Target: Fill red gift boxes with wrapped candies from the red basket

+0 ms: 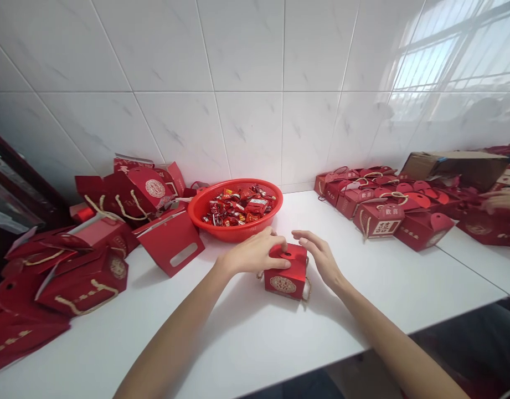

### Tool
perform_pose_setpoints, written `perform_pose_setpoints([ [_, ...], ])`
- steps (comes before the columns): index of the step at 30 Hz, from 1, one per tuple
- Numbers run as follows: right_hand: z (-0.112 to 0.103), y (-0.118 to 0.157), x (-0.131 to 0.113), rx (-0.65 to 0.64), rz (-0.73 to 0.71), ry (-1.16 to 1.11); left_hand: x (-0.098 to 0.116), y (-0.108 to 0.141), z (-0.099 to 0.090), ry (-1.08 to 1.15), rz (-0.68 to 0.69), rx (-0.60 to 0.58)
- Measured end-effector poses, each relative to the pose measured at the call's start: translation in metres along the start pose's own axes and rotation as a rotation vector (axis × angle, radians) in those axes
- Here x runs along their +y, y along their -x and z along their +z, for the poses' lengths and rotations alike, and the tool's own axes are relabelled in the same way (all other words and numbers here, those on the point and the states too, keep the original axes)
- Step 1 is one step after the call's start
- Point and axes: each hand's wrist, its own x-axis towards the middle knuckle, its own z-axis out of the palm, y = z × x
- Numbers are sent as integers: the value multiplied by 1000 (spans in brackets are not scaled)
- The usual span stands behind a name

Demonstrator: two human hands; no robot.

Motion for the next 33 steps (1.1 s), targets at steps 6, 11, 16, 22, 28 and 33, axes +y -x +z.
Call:
perform_pose_setpoints([
  [6,-27,7,1,118,77,214,-8,-5,0,80,6,-50],
  [11,-29,29,4,-178,180,328,-10,-9,2,97,-4,-49],
  [16,-23,36,0,-203,164,271,-7,-5,3,46,-62,-10],
  [22,-23,31,-4,-235,280,-17,-9,-5,1,55,-30,-11],
  [28,-28,25,-12,-71,333,-382,-10,-8,0,96,-45,61],
  [33,-30,22,-35,21,270,-433,-12,-7,-3,189,-45,85],
])
